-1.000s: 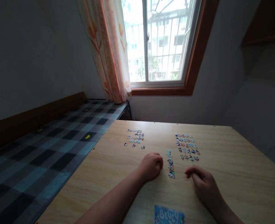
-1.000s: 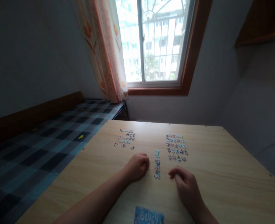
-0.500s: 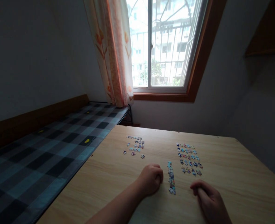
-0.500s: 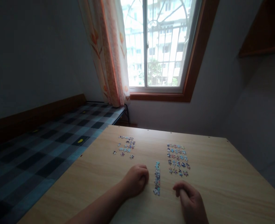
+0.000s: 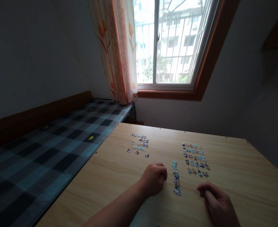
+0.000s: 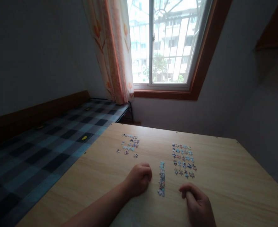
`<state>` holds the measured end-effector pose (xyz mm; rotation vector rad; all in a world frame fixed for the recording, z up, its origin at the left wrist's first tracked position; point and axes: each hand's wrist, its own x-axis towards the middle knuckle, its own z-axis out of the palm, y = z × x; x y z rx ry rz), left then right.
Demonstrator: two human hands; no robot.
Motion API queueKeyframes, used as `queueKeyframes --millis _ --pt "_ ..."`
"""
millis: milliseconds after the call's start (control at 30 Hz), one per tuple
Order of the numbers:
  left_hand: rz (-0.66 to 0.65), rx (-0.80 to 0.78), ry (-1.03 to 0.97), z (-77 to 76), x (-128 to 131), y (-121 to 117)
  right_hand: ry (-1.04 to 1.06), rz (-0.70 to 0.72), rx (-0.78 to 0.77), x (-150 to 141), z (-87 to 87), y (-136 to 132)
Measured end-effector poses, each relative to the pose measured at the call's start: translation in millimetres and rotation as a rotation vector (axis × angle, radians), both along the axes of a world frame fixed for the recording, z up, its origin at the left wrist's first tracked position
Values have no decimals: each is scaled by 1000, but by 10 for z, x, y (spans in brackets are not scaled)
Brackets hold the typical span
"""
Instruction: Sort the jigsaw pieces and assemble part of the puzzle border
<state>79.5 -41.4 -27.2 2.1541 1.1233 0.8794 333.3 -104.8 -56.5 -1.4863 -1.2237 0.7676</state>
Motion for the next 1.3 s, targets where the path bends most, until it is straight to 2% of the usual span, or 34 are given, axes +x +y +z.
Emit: queueKeyframes --millis 300,600,900,967,1067,1200,1300 --pt "-2 -16 82 3 8 3 -36 18 16 21 -26 -21" --pt "-11 -12 75 -13 4 10 -72 85 23 33 -84 -16" --pt "15 12 99 -5 16 2 -88 116 38 -14 -31 -28" --pt "89 66 130 15 12 15 -89 118 38 -25 -28 -12" --pt "307 158 191 77 -24 66 -91 118 43 -51 -5 20" --pt "595 142 340 154 -121 175 -99 146 71 -92 58 55" --pt "760 139 440 171 -206 236 -98 148 90 -111 92 71"
